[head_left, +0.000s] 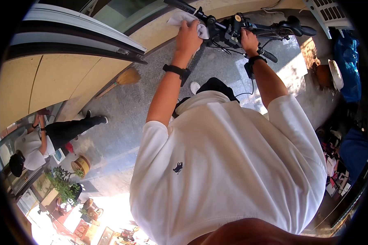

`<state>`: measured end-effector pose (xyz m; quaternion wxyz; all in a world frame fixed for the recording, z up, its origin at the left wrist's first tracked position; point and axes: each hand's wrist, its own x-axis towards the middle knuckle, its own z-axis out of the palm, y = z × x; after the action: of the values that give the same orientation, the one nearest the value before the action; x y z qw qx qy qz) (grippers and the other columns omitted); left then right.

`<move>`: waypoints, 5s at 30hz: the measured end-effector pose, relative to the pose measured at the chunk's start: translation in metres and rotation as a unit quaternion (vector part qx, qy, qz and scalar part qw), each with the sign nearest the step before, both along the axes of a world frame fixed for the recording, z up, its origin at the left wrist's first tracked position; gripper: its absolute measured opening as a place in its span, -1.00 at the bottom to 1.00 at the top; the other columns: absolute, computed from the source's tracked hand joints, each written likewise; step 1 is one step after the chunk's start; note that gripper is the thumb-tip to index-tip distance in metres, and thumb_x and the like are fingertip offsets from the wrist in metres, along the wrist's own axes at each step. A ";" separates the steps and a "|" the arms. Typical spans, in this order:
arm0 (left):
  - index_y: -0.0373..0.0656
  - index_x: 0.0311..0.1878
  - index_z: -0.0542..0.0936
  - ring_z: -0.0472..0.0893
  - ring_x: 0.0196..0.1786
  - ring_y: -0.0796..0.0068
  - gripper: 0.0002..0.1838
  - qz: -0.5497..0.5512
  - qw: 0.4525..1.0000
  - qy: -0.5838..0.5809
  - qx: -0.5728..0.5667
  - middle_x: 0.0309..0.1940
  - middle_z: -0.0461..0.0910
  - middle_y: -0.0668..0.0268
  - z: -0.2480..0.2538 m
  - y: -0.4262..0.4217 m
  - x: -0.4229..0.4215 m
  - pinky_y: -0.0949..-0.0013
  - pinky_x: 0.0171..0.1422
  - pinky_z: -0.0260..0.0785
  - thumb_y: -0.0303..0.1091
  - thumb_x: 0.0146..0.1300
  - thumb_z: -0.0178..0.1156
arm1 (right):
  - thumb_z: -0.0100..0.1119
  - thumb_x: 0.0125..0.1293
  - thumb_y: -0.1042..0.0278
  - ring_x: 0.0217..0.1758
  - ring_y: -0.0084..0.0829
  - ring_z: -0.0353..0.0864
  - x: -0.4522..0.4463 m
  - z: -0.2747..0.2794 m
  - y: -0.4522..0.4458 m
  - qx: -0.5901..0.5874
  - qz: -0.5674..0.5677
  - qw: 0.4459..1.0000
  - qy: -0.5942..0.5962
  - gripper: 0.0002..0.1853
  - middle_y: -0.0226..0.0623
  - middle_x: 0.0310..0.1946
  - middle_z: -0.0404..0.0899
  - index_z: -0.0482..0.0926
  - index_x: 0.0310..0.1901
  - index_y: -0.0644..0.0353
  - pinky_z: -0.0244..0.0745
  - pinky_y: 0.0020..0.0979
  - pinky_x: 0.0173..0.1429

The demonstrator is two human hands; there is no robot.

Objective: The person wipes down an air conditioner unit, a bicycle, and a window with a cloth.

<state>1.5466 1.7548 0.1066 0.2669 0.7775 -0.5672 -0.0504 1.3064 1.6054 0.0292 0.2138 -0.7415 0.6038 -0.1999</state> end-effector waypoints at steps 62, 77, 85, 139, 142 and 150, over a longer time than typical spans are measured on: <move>-0.21 -0.27 0.56 0.67 -0.23 0.22 -0.78 0.121 0.663 0.701 -0.232 -0.29 0.62 0.21 -0.085 -0.023 0.086 0.22 -0.05 0.52 -0.43 -0.04 0.28 | -0.25 0.36 -0.02 -0.01 0.13 0.60 0.000 -0.006 -0.006 0.004 0.035 0.997 0.063 -0.53 0.03 -0.12 0.66 0.66 -0.11 0.04 0.47 0.04 0.07; -0.21 0.05 0.56 0.66 0.02 0.17 -0.61 0.090 0.482 0.842 -0.223 -0.04 0.65 0.17 -0.092 -0.008 0.067 0.20 0.13 0.54 -0.26 0.20 0.00 | 0.12 0.30 0.19 -0.28 -0.20 0.56 -0.042 0.278 0.083 -0.284 0.364 0.857 -0.230 -0.68 -0.13 -0.37 0.60 0.62 -0.34 0.34 0.41 -0.31 -0.15; -0.12 -0.12 0.55 0.67 -0.14 0.33 -0.78 0.137 0.568 0.779 -0.229 -0.20 0.63 0.30 -0.053 -0.037 0.024 0.25 -0.04 0.58 -0.32 0.23 0.02 | 0.09 0.31 0.21 -0.35 -0.23 0.55 -0.078 0.415 0.155 -0.335 0.633 0.659 -0.230 -0.70 -0.09 -0.43 0.59 0.61 -0.34 0.32 0.41 -0.30 -0.27; -0.05 -0.02 0.66 0.68 -0.04 0.34 -0.68 0.188 0.280 0.934 -0.119 -0.12 0.70 0.28 -0.193 -0.040 -0.325 0.26 0.10 0.55 -0.09 0.35 0.08 | 0.44 0.02 0.20 0.21 0.04 0.51 -0.157 0.001 -0.026 0.082 0.385 0.917 0.066 0.01 -0.03 0.13 0.52 0.07 0.50 -0.04 0.30 0.16 0.24; -0.11 0.00 0.64 0.68 -0.01 0.36 -0.64 0.126 0.319 0.935 -0.094 -0.09 0.70 0.27 -0.203 -0.034 -0.300 0.25 0.13 0.54 -0.09 0.38 0.05 | 0.44 0.04 0.26 0.15 0.05 0.57 -0.163 0.002 -0.024 0.050 0.407 0.910 0.061 -0.01 0.05 0.15 0.52 0.09 0.49 0.03 0.47 -0.08 0.21; -0.14 0.27 0.50 0.59 0.20 0.23 -0.54 0.085 0.452 0.877 0.140 0.17 0.59 0.18 -0.172 0.030 -0.264 0.13 0.34 0.43 -0.13 0.40 0.05 | 0.44 0.07 0.17 0.25 0.18 0.40 -0.167 0.009 -0.029 0.127 0.388 0.912 -0.030 0.07 0.13 0.18 0.43 -0.06 0.52 0.14 0.27 0.03 0.32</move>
<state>1.2830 1.7846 -0.0657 0.5135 0.3928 0.0504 -0.7612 1.1395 1.5764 0.0379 0.3850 -0.8777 0.2817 -0.0450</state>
